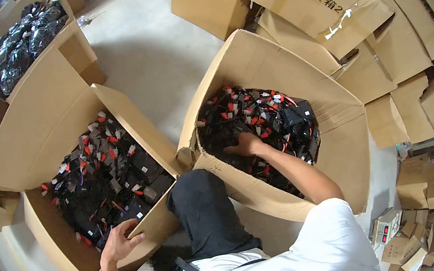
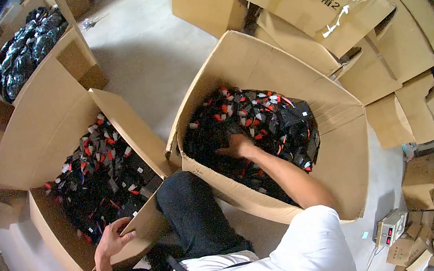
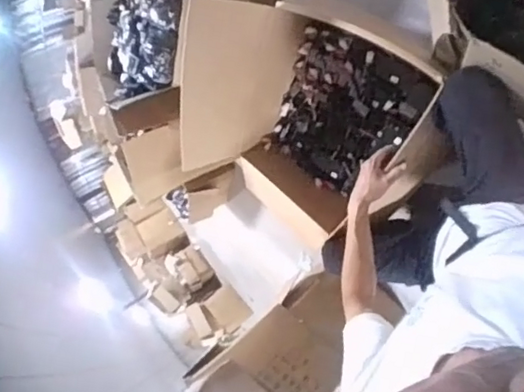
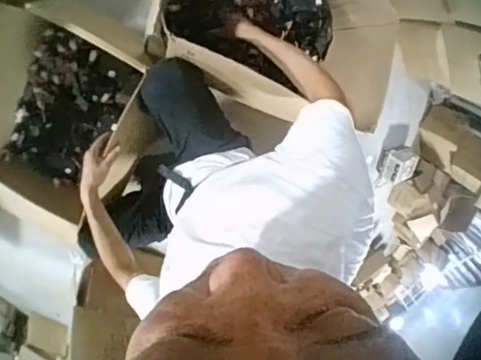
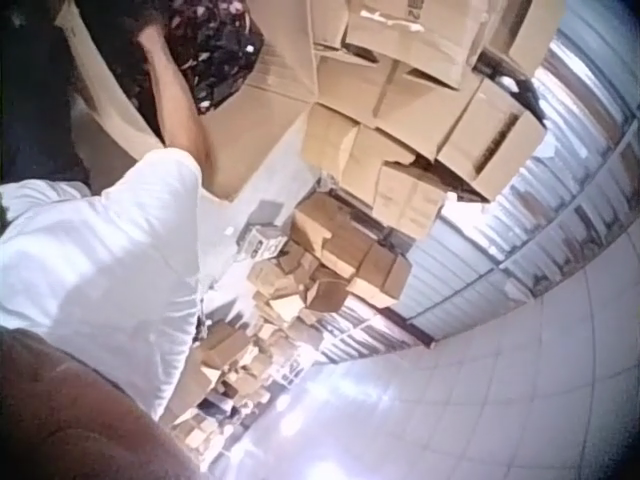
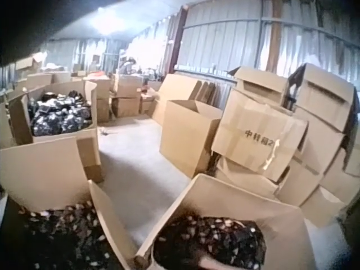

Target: The person sorts and inspects electronic modules with wiring by hand, taking them from cardboard boxes.

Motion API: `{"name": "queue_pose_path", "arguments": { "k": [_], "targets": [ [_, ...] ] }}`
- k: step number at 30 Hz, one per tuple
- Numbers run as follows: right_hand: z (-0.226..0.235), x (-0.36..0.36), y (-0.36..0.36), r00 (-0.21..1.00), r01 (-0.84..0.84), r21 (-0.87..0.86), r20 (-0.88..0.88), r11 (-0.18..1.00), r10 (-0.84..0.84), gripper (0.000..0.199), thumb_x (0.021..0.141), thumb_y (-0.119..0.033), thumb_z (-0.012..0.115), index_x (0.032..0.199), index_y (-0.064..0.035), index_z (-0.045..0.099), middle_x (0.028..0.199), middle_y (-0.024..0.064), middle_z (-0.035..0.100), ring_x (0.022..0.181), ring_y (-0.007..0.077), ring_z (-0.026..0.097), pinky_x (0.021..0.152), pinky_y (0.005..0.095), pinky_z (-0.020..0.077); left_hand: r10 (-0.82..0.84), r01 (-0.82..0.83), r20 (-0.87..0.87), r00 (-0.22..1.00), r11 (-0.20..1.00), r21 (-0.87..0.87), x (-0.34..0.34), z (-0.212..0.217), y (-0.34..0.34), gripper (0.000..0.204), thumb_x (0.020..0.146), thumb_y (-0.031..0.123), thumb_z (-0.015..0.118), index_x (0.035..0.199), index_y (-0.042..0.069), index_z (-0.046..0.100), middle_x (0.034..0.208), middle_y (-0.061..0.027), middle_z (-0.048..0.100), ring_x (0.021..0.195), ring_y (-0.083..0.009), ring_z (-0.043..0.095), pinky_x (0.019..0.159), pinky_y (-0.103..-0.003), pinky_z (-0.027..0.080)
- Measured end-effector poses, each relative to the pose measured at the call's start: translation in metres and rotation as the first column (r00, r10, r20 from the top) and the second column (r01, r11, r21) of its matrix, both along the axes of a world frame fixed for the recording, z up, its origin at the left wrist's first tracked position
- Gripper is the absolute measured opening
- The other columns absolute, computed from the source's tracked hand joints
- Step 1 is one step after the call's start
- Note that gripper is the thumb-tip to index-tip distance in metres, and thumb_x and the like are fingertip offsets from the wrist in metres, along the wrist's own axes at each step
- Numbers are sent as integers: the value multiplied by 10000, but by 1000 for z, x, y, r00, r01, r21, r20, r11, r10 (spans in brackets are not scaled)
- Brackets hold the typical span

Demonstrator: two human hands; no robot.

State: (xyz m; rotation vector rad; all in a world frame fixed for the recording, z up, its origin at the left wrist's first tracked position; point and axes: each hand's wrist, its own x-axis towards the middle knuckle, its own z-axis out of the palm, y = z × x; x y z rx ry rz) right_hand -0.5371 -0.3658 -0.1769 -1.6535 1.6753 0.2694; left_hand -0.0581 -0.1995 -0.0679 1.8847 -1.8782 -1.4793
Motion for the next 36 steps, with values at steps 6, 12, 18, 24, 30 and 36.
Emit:
{"name": "queue_pose_path", "arguments": {
  "k": [6, 12, 18, 24, 30, 36],
  "targets": [
    [-66, -7, -2, 975, 37, -128, 223, 991, -8, 644, 797, -520, 748, 1115, 36, 675, 1088, 294, 682, 1009, 383, 678, 863, 475, 523, 18, -18, -24, 1000, 1000, 8, -6, -2, -4, 609, 796, 304, 808, 1251, -42, 600, 1145, -199, 687, 1057, -271, 676, 914, -361, 523],
    [65, -78, -5, 879, 143, 124, 440, 982, -184, 602, 796, -344, 785, 1250, 18, 624, 906, 39, 641, 793, 136, 577, 729, 274, 481, 35, -34, 11, 999, 998, -55, -2, -3, 0, 643, 776, 311, 823, 1273, -31, 600, 1189, -207, 677, 1081, -300, 672, 939, -385, 527],
    [248, -87, 18, 397, 560, 40, 864, 828, -310, 575, 830, -302, 753, 1278, 7, 569, 1103, 106, 689, 963, 201, 687, 885, 353, 560, 14, -13, -61, 998, 1000, 17, 1, -11, -5, 638, 795, 321, 803, 1277, -43, 599, 1215, -211, 667, 1082, -290, 672, 953, -386, 524],
    [319, -101, 3, 297, 612, -116, 950, 782, -92, 450, 917, -267, 667, 1225, 52, 590, 1063, 150, 712, 872, 216, 724, 773, 356, 616, 51, -65, -154, 987, 994, -89, -8, -7, -9, 617, 824, 302, 793, 1280, -55, 582, 1200, -208, 664, 1102, -285, 658, 951, -381, 522],
    [343, -37, 16, 344, 566, -145, 936, 811, -73, 530, 877, -291, 707, 1279, 25, 567, 1128, 136, 691, 957, 234, 705, 873, 388, 588, -43, -238, -419, 907, 768, -594, -105, 71, -65, 679, 813, 201, 818, 1356, -53, 500, 1334, -212, 562, 1249, -314, 561, 1052, -388, 466],
    [329, 3, 30, 370, 486, -15, 909, 874, -190, 466, 861, -275, 728, 1203, 16, 607, 1051, 110, 710, 882, 188, 708, 814, 339, 589, -410, -237, -583, 701, 637, -733, -198, 123, -131, 715, 750, 219, 860, 1334, -17, 521, 1310, -189, 574, 1200, -273, 568, 1024, -372, 447]
  ]
}}
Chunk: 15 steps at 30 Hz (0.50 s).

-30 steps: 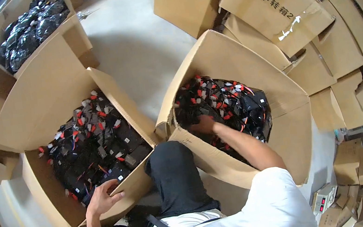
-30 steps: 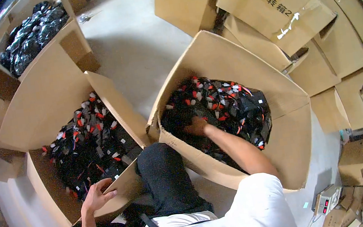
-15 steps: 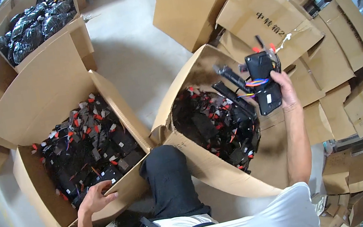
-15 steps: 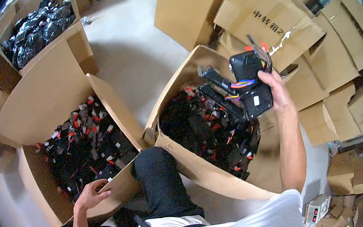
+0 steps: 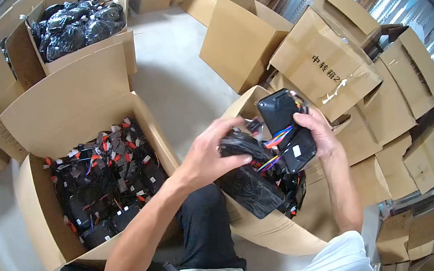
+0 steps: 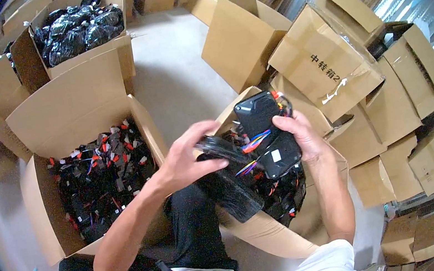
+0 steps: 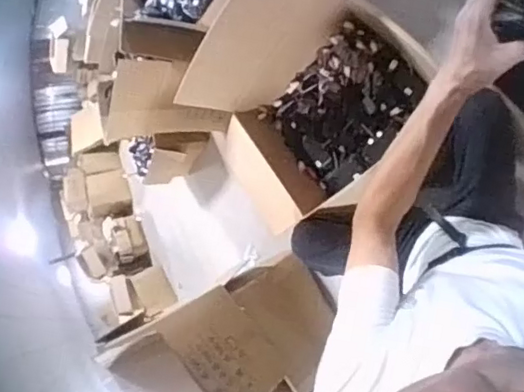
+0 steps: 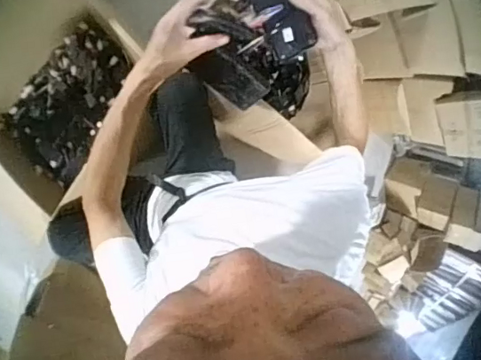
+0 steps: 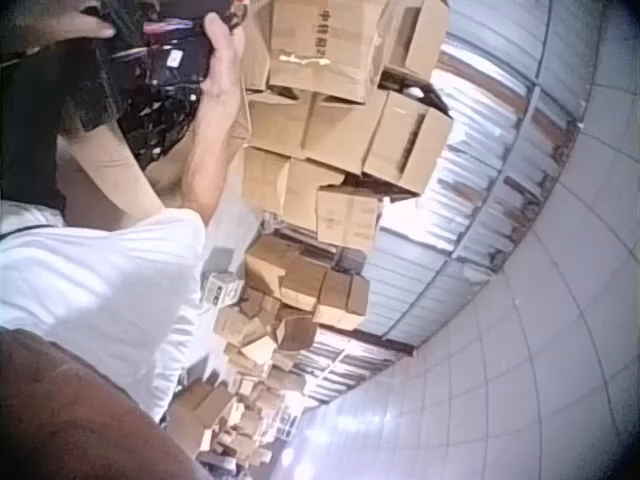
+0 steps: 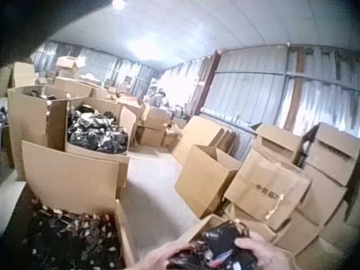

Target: The person sorts and inspects electronic modules with wiring by hand, taking them from cardboard boxes.

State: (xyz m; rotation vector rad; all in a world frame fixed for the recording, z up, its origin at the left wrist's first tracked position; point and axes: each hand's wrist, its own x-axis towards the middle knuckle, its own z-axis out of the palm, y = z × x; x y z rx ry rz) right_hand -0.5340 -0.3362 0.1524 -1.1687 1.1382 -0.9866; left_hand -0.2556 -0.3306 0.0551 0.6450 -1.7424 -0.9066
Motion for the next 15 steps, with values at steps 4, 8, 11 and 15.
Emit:
{"name": "queue_pose_path", "arguments": {
  "k": [4, 8, 11, 15],
  "targets": [
    [-1, -18, -7, 999, 5, 25, -42, 1000, -4, 464, 878, -292, 719, 1204, 15, 597, 1019, 111, 708, 872, 182, 710, 781, 326, 601, -78, 86, -56, 995, 983, 165, -36, 7, 0, 388, 785, 147, 813, 1112, -1, 666, 926, -114, 711, 884, -209, 686, 823, -330, 529],
    [-25, -78, -22, 989, 28, 46, -147, 999, -21, 526, 885, -391, 729, 1220, -10, 588, 1057, 82, 699, 907, 169, 702, 806, 317, 596, 43, -6, -98, 994, 937, 349, -61, 0, -10, 340, 828, 152, 781, 1098, -21, 668, 908, -105, 711, 843, -151, 664, 793, -308, 521],
    [-46, -103, -15, 962, -107, 95, -243, 990, 127, 729, 756, -510, 834, 1234, -13, 598, 1031, 51, 689, 951, 112, 662, 803, 285, 564, 159, -4, -278, 947, 875, 485, -59, -20, -19, 305, 868, 158, 759, 1084, -41, 679, 913, -70, 720, 816, -119, 651, 750, -292, 531],
    [-92, -129, 1, 328, -229, 509, -762, 830, 558, 591, 725, -302, 844, 1204, -20, 643, 1065, 89, 704, 1027, 189, 659, 855, 348, 528, 314, 41, -414, 854, 753, 656, -34, -13, -26, 299, 891, 207, 760, 1046, -34, 677, 908, -58, 712, 766, -115, 654, 700, -280, 547]
  ]
}}
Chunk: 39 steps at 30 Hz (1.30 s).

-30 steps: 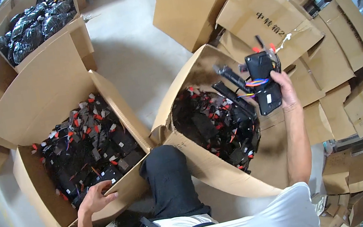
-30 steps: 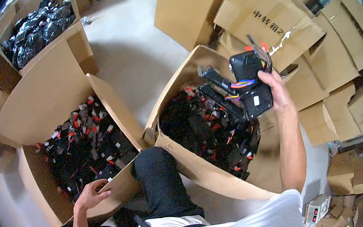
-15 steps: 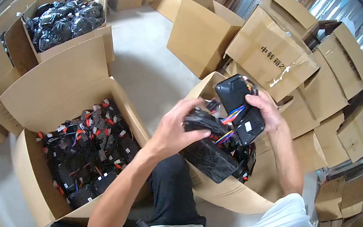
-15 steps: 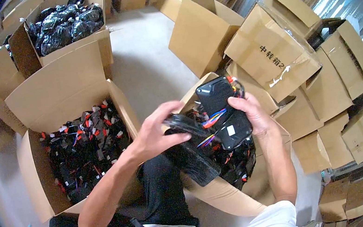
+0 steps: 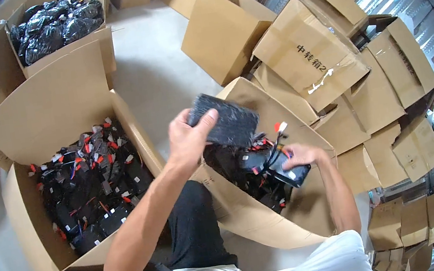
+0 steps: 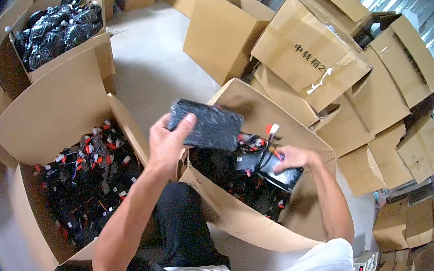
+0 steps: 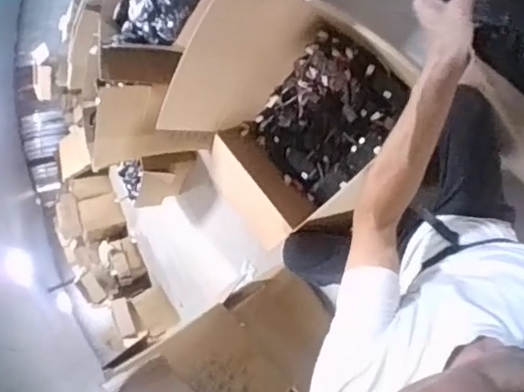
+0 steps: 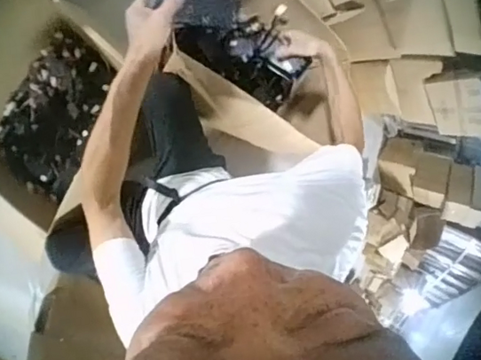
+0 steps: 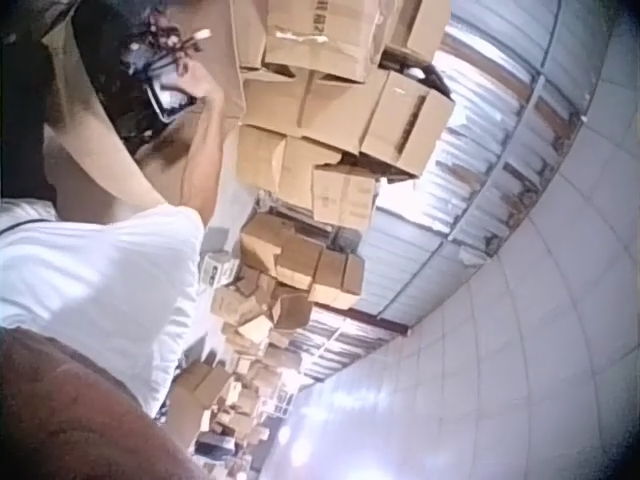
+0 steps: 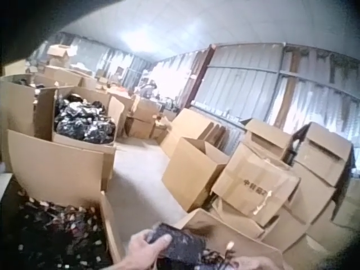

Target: The person sorts and inspects electronic modules with wiring by hand, taking them from cardboard boxes.

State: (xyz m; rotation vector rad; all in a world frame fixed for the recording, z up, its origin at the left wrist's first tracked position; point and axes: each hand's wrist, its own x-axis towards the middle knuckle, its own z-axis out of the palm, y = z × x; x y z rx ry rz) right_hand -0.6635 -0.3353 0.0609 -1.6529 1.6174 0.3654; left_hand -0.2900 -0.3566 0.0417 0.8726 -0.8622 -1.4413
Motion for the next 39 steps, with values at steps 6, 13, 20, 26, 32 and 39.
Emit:
{"name": "queue_pose_path", "arguments": {
  "k": [6, 13, 20, 26, 32, 39],
  "targets": [
    [11, -76, 9, 979, 199, 35, -57, 979, -197, 595, 774, -373, 811, 1212, -11, 634, 1006, 130, 706, 896, 214, 680, 790, 334, 551, 110, -107, -32, 993, 992, 73, 53, 18, 4, 323, 953, 286, 677, 1107, 7, 621, 963, -77, 702, 795, -164, 705, 671, -329, 631],
    [104, 21, 11, 289, 575, -106, 954, 811, -81, 568, 974, -513, 566, 1259, -22, 582, 801, -2, 609, 592, 69, 546, 471, 215, 418, -173, 195, -125, 977, 961, 195, 21, -5, 52, 342, 995, 302, 599, 1182, 17, 591, 1017, -99, 692, 846, -197, 709, 669, -385, 631],
    [92, 188, 13, 851, -36, -477, 446, 878, 277, 467, 890, -307, 752, 1214, 15, 653, 1143, 109, 694, 982, 136, 635, 828, 315, 525, -203, 236, -151, 967, 941, 242, 26, 13, 67, 524, 1053, 491, 389, 1245, 41, 576, 1054, -94, 680, 923, -198, 700, 705, -406, 629],
    [75, 250, 4, 792, -173, -702, 318, 691, 521, 451, 877, -341, 757, 1143, 16, 682, 993, 102, 689, 938, 157, 635, 806, 331, 522, -229, 242, -132, 964, 966, 89, 75, 13, 94, 599, 903, 370, 696, 1316, -10, 486, 1124, -107, 641, 951, -221, 696, 754, -409, 630],
    [111, 286, -8, 591, 199, -655, 674, 729, 444, 617, 994, -486, 561, 1306, 46, 569, 1139, 101, 641, 981, 165, 602, 804, 323, 492, -25, -33, -349, 937, 987, -160, 146, 72, 102, 542, 927, 279, 602, 1344, -43, 474, 1171, -194, 662, 1060, -297, 689, 780, -454, 636],
    [107, 389, 7, 247, 251, -556, 828, 792, 503, 750, 946, -531, 619, 1361, 72, 454, 1094, 58, 634, 997, 114, 592, 880, 284, 508, 150, -242, -300, 942, 924, -297, 214, 91, 121, 529, 916, 174, 647, 1354, -46, 449, 1195, -151, 634, 1053, -248, 670, 944, -417, 551]
  ]
}}
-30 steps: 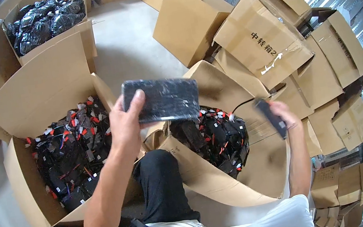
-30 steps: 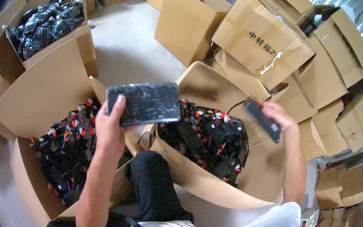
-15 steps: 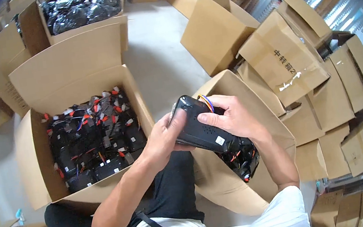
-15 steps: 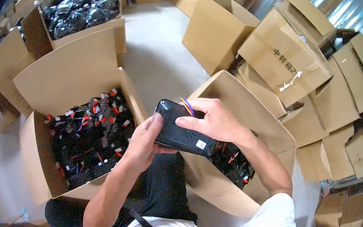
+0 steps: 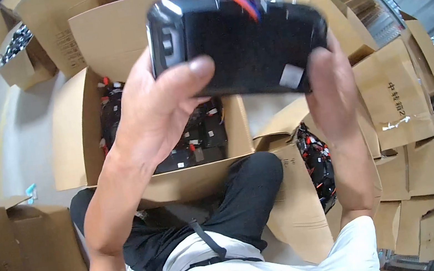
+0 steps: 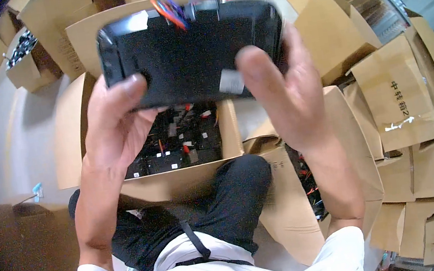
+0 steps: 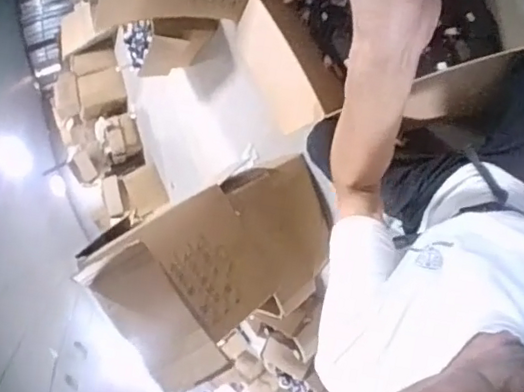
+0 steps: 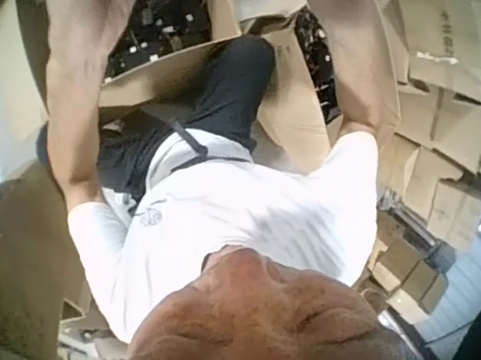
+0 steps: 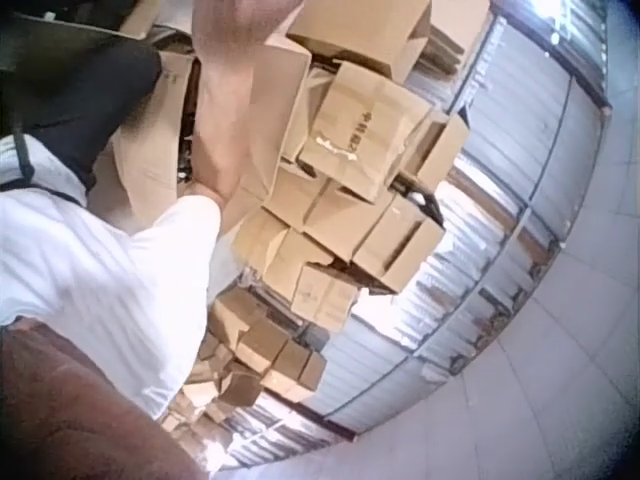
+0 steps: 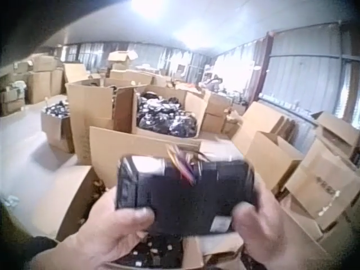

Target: The person sorts and inspects electronic modules with wiring by hand, taking them from cardboard boxes.

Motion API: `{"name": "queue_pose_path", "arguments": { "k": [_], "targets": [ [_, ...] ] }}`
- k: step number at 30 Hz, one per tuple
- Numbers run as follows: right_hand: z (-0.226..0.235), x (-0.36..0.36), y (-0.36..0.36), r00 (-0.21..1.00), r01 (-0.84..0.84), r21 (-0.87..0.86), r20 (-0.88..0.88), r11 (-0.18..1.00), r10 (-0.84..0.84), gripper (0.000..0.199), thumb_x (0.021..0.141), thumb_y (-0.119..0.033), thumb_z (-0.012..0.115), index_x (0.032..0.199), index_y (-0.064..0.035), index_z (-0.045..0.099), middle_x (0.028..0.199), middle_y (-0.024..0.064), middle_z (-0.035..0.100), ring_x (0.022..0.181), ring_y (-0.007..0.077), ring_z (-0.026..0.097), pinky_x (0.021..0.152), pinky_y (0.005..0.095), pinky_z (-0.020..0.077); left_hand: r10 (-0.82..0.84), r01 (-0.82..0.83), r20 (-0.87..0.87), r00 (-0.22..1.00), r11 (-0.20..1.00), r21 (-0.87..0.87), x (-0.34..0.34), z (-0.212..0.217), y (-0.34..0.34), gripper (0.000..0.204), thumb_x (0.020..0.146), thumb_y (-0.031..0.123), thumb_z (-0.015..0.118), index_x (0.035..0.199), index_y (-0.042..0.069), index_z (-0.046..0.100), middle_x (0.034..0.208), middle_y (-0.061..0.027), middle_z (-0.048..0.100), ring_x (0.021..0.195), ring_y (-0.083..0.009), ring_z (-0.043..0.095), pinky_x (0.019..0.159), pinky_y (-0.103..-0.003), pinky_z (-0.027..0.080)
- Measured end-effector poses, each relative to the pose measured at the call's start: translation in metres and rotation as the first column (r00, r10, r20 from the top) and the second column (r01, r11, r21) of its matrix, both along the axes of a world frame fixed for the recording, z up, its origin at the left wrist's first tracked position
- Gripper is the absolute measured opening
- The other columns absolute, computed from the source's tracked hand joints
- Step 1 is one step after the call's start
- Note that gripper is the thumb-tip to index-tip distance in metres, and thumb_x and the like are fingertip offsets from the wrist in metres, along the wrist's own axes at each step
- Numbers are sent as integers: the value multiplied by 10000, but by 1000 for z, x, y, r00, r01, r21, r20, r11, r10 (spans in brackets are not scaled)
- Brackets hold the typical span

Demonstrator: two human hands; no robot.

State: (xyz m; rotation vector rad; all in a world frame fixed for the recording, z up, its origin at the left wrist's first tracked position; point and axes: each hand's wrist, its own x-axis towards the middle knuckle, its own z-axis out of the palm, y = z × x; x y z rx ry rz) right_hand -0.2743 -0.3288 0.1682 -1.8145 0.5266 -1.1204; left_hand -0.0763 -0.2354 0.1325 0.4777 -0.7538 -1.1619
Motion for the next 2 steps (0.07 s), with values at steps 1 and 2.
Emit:
{"name": "queue_pose_path", "arguments": {
  "k": [1, 2],
  "targets": [
    [-3, 13, 0, 998, 22, -14, -59, 1000, -23, 699, 936, -483, 667, 1321, 69, 480, 1077, 63, 640, 1003, 117, 600, 888, 289, 515, 20, -20, 14, 1000, 997, 75, 2, -7, 8, 548, 876, 143, 709, 1335, -23, 457, 1103, -103, 650, 966, -186, 688, 869, -326, 584],
    [-5, 26, 2, 997, 8, 131, -74, 991, 1, 610, 898, -382, 752, 1247, 56, 511, 1037, 61, 647, 967, 108, 608, 861, 268, 518, 28, -29, 11, 1000, 996, 86, 7, -11, 10, 548, 876, 143, 709, 1335, -23, 457, 1103, -103, 650, 966, -186, 688, 869, -326, 584]
  ]
}}
